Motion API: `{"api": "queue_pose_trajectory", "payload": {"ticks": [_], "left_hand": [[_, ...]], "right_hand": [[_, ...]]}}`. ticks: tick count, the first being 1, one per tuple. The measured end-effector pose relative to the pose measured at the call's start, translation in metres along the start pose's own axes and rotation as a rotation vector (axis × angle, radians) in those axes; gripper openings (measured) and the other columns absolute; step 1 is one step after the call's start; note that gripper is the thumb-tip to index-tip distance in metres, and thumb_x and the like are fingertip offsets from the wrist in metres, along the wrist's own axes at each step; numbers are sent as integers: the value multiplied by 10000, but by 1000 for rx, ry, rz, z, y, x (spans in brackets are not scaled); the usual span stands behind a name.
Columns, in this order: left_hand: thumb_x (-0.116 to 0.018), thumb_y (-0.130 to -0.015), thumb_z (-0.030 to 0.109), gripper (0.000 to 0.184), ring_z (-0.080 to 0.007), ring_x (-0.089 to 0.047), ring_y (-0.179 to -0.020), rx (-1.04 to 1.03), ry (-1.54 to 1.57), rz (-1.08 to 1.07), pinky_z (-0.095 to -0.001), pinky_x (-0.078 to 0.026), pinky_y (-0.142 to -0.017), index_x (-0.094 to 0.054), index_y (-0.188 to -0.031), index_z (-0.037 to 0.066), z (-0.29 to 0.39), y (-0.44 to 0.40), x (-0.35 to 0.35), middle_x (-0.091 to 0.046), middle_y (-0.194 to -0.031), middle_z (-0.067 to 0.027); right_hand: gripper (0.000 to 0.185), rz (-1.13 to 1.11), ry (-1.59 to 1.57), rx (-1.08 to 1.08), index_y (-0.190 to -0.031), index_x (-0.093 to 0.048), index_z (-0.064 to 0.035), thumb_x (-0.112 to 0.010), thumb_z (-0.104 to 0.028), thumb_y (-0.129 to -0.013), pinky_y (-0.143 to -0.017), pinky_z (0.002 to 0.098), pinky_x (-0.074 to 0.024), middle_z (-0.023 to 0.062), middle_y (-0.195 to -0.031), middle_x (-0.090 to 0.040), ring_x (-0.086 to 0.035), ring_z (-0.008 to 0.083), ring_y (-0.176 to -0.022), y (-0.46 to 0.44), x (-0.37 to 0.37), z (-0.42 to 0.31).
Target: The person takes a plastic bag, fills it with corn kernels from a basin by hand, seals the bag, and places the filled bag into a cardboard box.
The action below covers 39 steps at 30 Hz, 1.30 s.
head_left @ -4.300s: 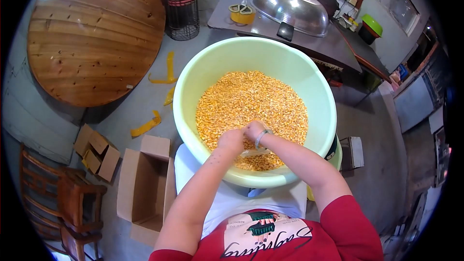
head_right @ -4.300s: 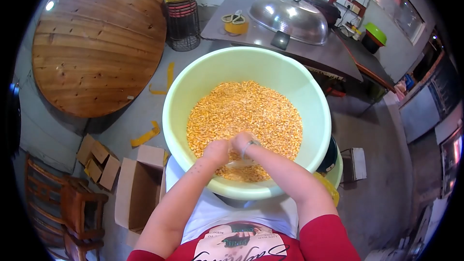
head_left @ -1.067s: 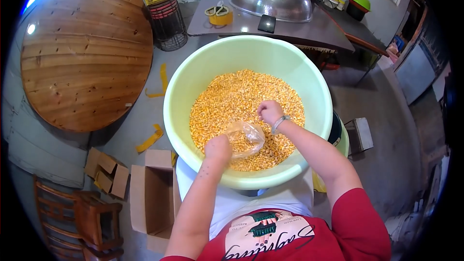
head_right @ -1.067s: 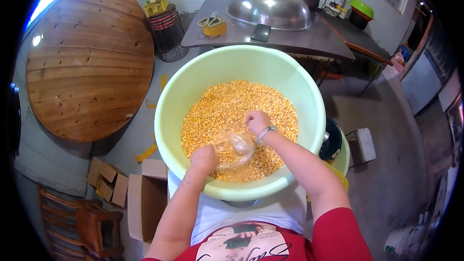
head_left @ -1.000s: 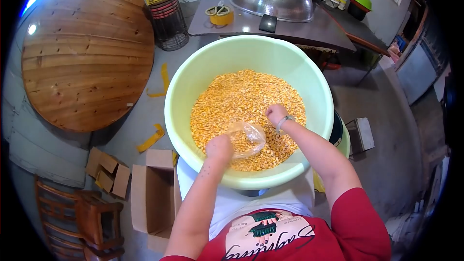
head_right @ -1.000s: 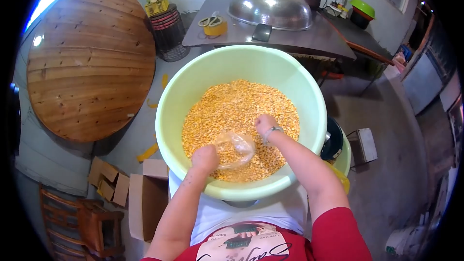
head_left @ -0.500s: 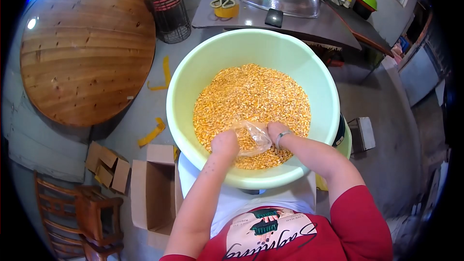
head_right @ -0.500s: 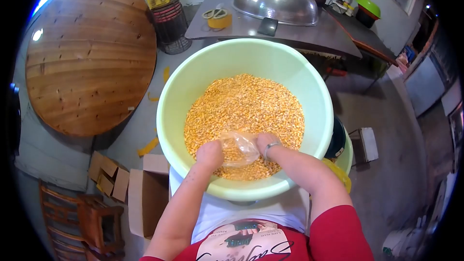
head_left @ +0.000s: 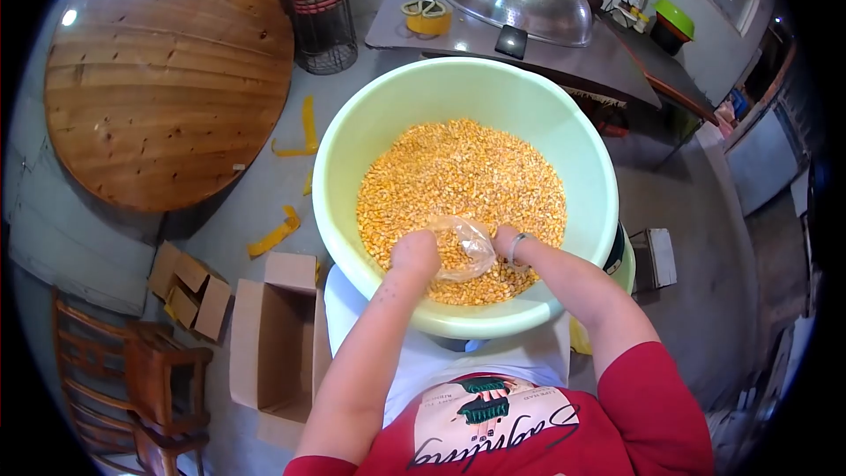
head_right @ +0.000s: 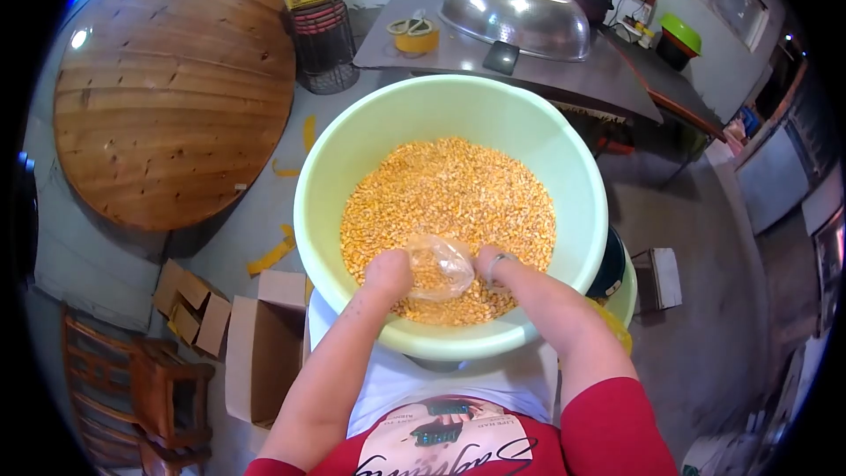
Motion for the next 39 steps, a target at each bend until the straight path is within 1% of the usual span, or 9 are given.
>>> {"api": "queue_pose_trajectory", "payload": {"ticks": [2,5,11,17,20,26,29,35,39], "left_hand": [[-529,-718,82,171,-313,-608,-850,-3,36,-1,-390,-493,-734,-638,-835,20,-2,-2,-2,-623,-882,-186],[-536,-718,88,170,-314,-606,-857,-6,60,3,-387,-490,-746,-638,-835,20,-3,-3,-5,-623,-887,-185],[-547,-725,104,189,-323,-599,-865,52,84,4,-382,-483,-763,-610,-874,8,-3,-2,2,-616,-886,-202],[-563,-717,105,178,-321,-604,-839,30,122,81,-383,-489,-747,-609,-859,9,-7,0,2,-620,-864,-190],[-570,-709,106,147,-316,-605,-839,14,96,77,-384,-491,-744,-624,-814,18,-9,1,0,-623,-854,-186],[-554,-702,102,149,-318,-609,-833,31,112,84,-385,-493,-731,-637,-791,17,-6,6,8,-624,-851,-195],[-534,-712,124,174,-321,-608,-837,58,111,84,-385,-490,-733,-637,-797,13,-7,3,6,-623,-858,-199],[-516,-710,166,204,-331,-600,-814,62,141,164,-406,-475,-731,-632,-809,29,-5,3,9,-621,-828,-188],[-520,-705,169,196,-335,-591,-795,24,199,211,-417,-462,-718,-630,-813,49,-4,0,7,-619,-818,-178]], "right_hand": [[312,-46,-49,34,-901,-615,22,-532,-264,-808,-593,373,-484,186,-800,-631,-620,283,-681,-4,-2,4],[227,-87,-501,-100,-811,-604,-2,-546,-221,-809,-452,329,-437,122,-666,-589,-546,209,-502,35,45,-27],[256,-238,-747,56,-704,-575,-13,-524,-233,-824,-398,270,-393,74,-619,-542,-471,131,-446,71,73,-94],[275,-13,-280,355,-713,-623,-4,-539,-258,-777,-554,342,-474,150,-645,-599,-577,225,-542,51,27,-140],[253,87,-362,251,-660,-602,-23,-561,-234,-794,-450,313,-406,90,-558,-557,-491,160,-440,39,16,-140],[197,37,-172,360,-757,-662,-52,-548,-212,-745,-662,355,-479,158,-746,-633,-611,288,-697,55,37,-139],[157,370,-239,573,-751,-669,-83,-557,-191,-730,-648,339,-482,131,-730,-637,-614,265,-680,65,57,-122],[142,392,-426,460,-792,-649,-98,-554,-167,-712,-639,317,-486,82,-776,-644,-615,220,-687,79,98,-82],[239,380,-28,431,-883,-598,-97,-574,-268,-717,-684,355,-477,102,-817,-629,-610,249,-762,113,90,-96]]}}
Point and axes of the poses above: each hand's wrist, its own y-axis away from the middle knuckle, its own x-axis out of the back of the hand, z = x × y, the point moved 5 cm from there along -y, towards the middle knuckle
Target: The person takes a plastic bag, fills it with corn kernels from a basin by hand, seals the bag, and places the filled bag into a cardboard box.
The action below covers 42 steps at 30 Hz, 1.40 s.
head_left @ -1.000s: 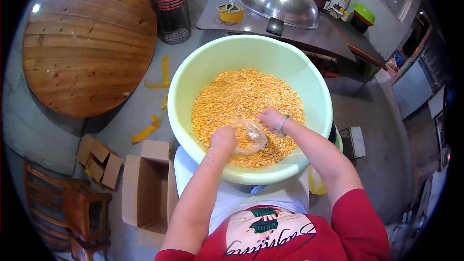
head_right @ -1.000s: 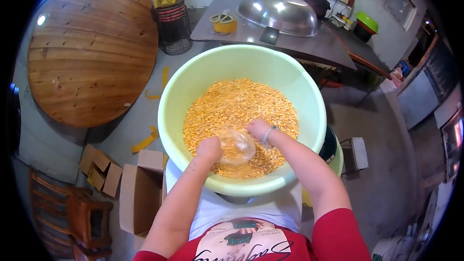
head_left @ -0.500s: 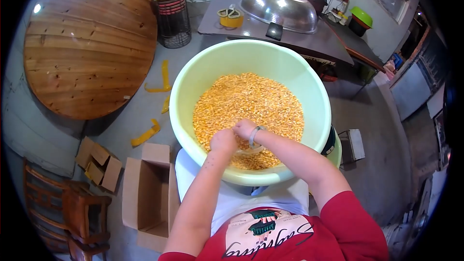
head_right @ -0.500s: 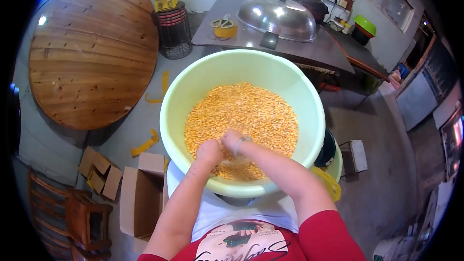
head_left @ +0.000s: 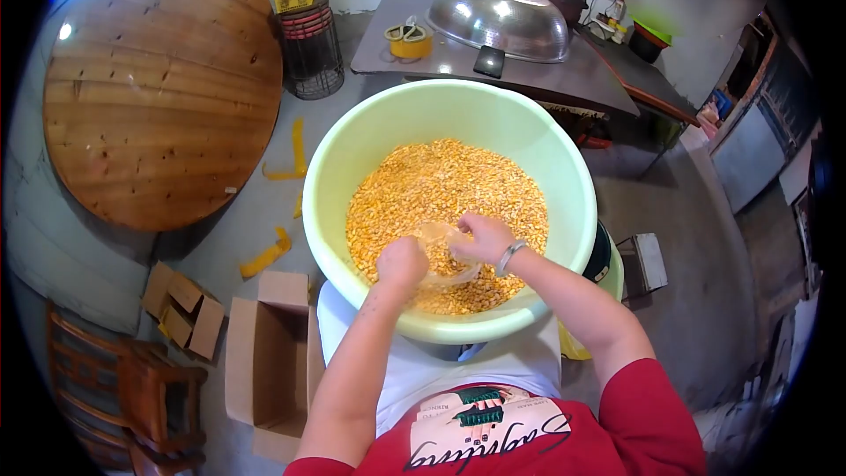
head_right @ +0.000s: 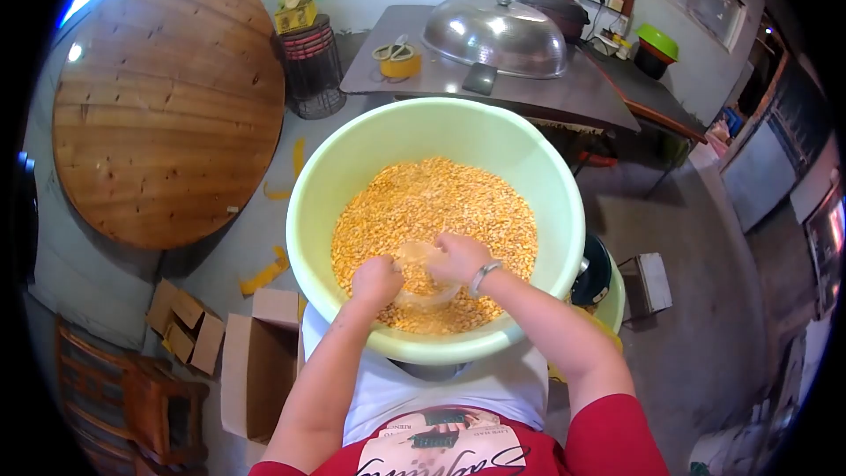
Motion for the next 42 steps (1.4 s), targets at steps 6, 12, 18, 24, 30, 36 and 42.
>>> {"api": "queue_pose_trajectory", "payload": {"ticks": [6,12,18,24,30,36,42], "left_hand": [[-536,-719,205,211,-327,-591,-770,-42,183,7,-405,-458,-698,-641,-838,66,-6,-6,-7,-618,-786,-171],[-591,-700,247,227,-268,-589,-634,-24,323,120,-358,-458,-607,-646,-799,51,-1,-4,6,-610,-673,-132],[-623,-711,260,239,-200,-581,-581,-51,371,269,-322,-450,-560,-636,-778,31,-3,-5,11,-592,-622,-104],[-570,-821,191,161,-152,-598,-614,45,777,113,-257,-463,-509,-596,-858,37,-11,-10,0,-558,-617,-33],[-567,-839,159,170,-108,-580,-592,292,1476,-146,-240,-475,-516,-527,-980,73,6,10,27,-506,-636,17],[-636,-763,78,285,-60,-474,-511,-108,1342,-257,-209,-447,-522,-527,-1025,64,55,50,65,-498,-636,16],[-679,-710,186,289,-143,-560,-594,-424,378,61,-272,-452,-545,-601,-960,65,75,49,44,-583,-672,-67]], "right_hand": [[243,-83,417,109,-851,-622,-82,-597,-278,-710,-693,368,-478,130,-797,-623,-602,278,-741,3,-27,5],[223,114,-309,-147,-734,-645,-50,-617,-271,-732,-552,323,-453,104,-629,-596,-574,206,-573,-25,-35,71],[271,132,-880,-246,-654,-622,-22,-593,-251,-795,-463,247,-389,35,-558,-563,-464,91,-473,-17,-14,66],[310,-28,-706,-222,-660,-613,-30,-552,-281,-831,-457,247,-446,46,-593,-584,-562,105,-534,2,-1,51],[297,-149,-1087,-296,-767,-602,-33,-495,-285,-882,-473,261,-477,50,-626,-598,-579,129,-531,35,22,29],[267,-183,-1198,-313,-783,-600,-38,-515,-276,-870,-477,268,-489,64,-635,-601,-588,139,-544,55,38,6],[288,-225,-1094,-274,-761,-589,-40,-495,-285,-881,-460,273,-489,71,-607,-594,-588,152,-515,42,8,12]]}}
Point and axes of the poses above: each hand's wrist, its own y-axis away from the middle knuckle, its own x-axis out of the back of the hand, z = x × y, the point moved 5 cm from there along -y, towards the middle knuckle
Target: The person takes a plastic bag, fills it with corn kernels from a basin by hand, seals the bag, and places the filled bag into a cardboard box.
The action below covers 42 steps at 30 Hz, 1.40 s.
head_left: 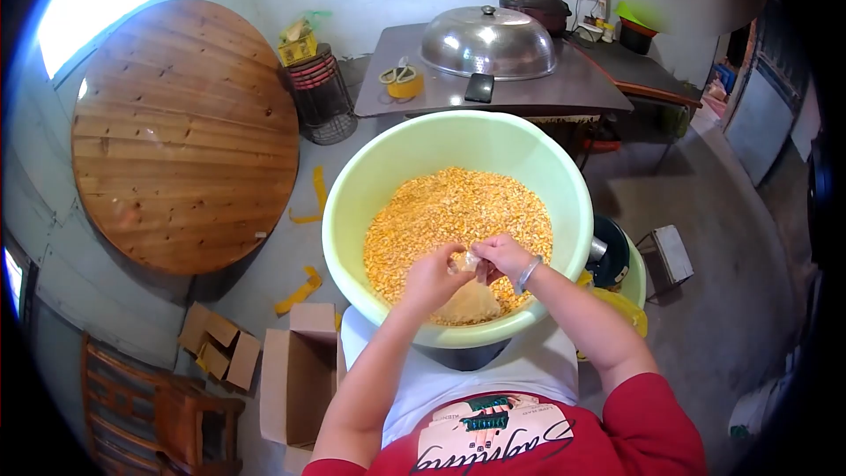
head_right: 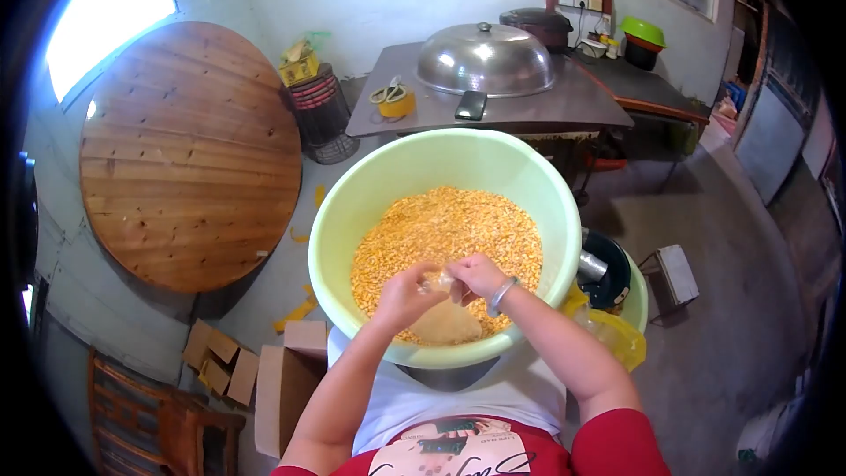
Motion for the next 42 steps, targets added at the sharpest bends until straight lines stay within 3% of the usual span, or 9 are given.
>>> {"api": "queue_pose_trajectory", "payload": {"ticks": [5,11,14,17,21,26,30,33,42], "left_hand": [[-621,-762,210,186,-158,-573,-596,92,18,-3,-281,-455,-553,-626,-867,57,-11,-11,-17,-604,-664,-85],[-568,-794,187,166,-61,-463,-451,357,649,71,-215,-343,-395,-594,-782,24,-23,-17,-9,-536,-574,-10],[-584,-789,158,135,-57,-424,-420,394,842,60,-202,-303,-364,-590,-800,24,-12,-14,-7,-532,-595,-2],[-625,-751,99,95,-34,-403,-425,340,938,151,-180,-295,-391,-581,-783,21,12,-8,10,-527,-609,0],[-646,-715,58,106,-77,-501,-527,205,518,154,-221,-390,-470,-587,-795,19,-12,-7,20,-553,-641,-11],[-603,-683,39,143,-211,-585,-661,-242,-227,53,-329,-456,-588,-601,-825,47,24,-17,41,-598,-712,-84],[-560,-684,41,129,-271,-581,-691,-329,-296,-93,-359,-463,-629,-612,-802,49,34,-37,31,-598,-743,-118],[-555,-682,45,126,-265,-583,-680,-287,-267,-94,-351,-469,-632,-619,-790,39,21,-54,22,-596,-724,-120],[-632,-700,69,205,-160,-588,-721,-9,217,-214,-289,-470,-656,-608,-893,4,5,-51,9,-590,-721,-59]], "right_hand": [[289,-48,-79,21,-782,-608,-30,-529,-296,-864,-537,248,-501,63,-653,-612,-610,144,-588,-9,4,12],[305,44,51,585,-994,-596,-5,-580,-269,-842,-743,240,-459,11,-863,-607,-561,96,-840,-7,5,-11],[300,-167,173,406,-1020,-571,3,-555,-248,-855,-733,248,-464,23,-883,-605,-569,109,-819,-20,-7,-2],[255,-134,-402,250,-978,-577,10,-516,-214,-872,-716,249,-469,54,-862,-614,-583,127,-811,-35,-15,3],[209,-40,-553,210,-837,-584,5,-465,-160,-885,-621,276,-484,59,-686,-582,-579,138,-632,-44,-12,4],[207,34,-56,30,-810,-594,-29,-432,-141,-873,-494,292,-494,19,-510,-475,-484,143,-434,-49,-16,16],[158,-2,696,507,-825,-593,-20,-504,-105,-727,-546,333,-455,124,-577,-515,-509,230,-526,-35,-29,-2],[75,-239,774,419,-682,-529,-21,-547,-93,-675,-549,262,-418,55,-572,-489,-496,130,-553,-28,-35,-1],[72,-413,220,231,-776,-559,-32,-533,-99,-766,-483,241,-373,5,-573,-489,-473,95,-522,-30,-28,0]]}}
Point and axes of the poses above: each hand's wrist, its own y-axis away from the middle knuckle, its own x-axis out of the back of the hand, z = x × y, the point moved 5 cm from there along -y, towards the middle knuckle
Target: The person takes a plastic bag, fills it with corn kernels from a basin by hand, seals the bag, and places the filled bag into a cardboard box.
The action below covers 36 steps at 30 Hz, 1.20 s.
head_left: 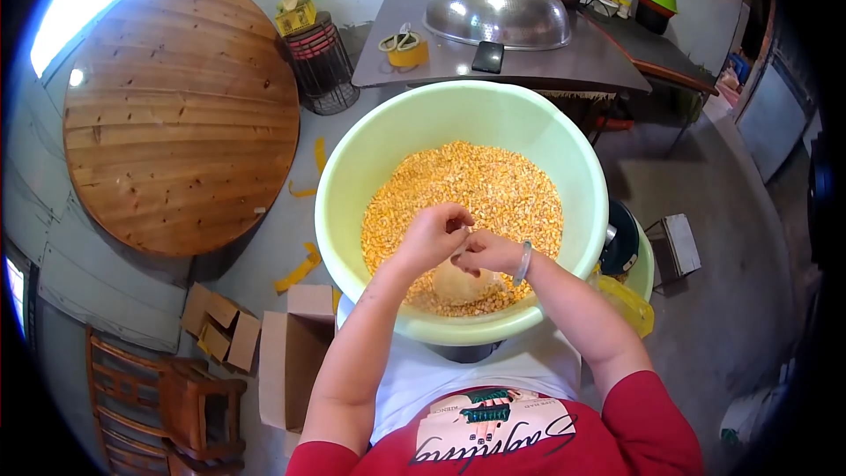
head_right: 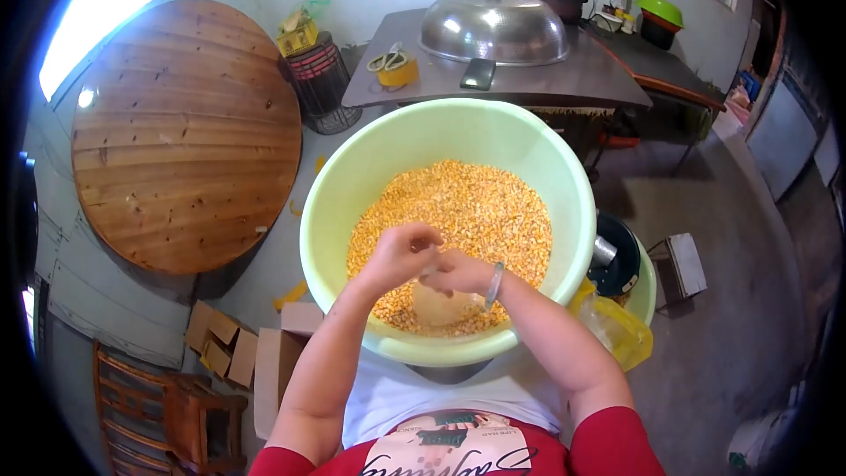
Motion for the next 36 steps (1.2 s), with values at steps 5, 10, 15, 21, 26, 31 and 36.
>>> {"api": "queue_pose_trajectory", "payload": {"ticks": [5,10,15,21,26,31,36], "left_hand": [[-679,-687,80,529,-165,-540,-943,-79,214,226,-280,-435,-811,-468,-1167,17,-18,10,14,-554,-1013,-78],[-696,-640,54,683,-158,-516,-969,143,578,-25,-294,-403,-868,-373,-1241,32,-36,25,-15,-532,-1042,-80],[-659,-649,29,489,-117,-513,-892,61,560,-184,-268,-407,-827,-464,-1097,47,-38,21,-38,-546,-890,-16],[-640,-695,55,309,-121,-536,-862,162,519,-114,-261,-424,-793,-556,-991,32,-54,23,-42,-573,-875,-19],[-647,-720,77,266,-121,-559,-774,375,635,-11,-247,-441,-724,-575,-970,22,-76,32,-29,-589,-818,-35],[-611,-765,75,105,-86,-532,-678,424,763,126,-206,-422,-605,-561,-850,39,-89,30,-26,-575,-749,-24],[-562,-787,65,42,-110,-540,-630,417,798,170,-219,-426,-563,-538,-812,42,-81,30,-23,-572,-709,-41]], "right_hand": [[212,186,-78,-62,-775,-584,-32,-480,-185,-879,-423,216,-351,7,-545,-488,-442,81,-450,2,3,-6],[299,250,-282,-53,-787,-597,-36,-471,-283,-899,-399,217,-345,12,-541,-502,-434,81,-433,-3,8,7],[267,246,-554,-69,-772,-588,-41,-487,-258,-890,-416,218,-366,31,-590,-538,-458,98,-445,2,12,1],[171,238,-665,-41,-766,-582,-26,-564,-176,-844,-473,236,-389,40,-639,-566,-496,106,-500,2,17,4],[134,184,-479,-20,-766,-621,-7,-605,-134,-806,-542,226,-436,46,-645,-593,-552,107,-578,3,15,4],[87,240,-240,71,-807,-676,-20,-661,-62,-733,-560,209,-450,43,-654,-616,-558,89,-586,-1,14,7],[134,420,95,122,-820,-689,-47,-671,-8,-694,-527,223,-454,20,-639,-618,-563,62,-598,0,16,6]]}}
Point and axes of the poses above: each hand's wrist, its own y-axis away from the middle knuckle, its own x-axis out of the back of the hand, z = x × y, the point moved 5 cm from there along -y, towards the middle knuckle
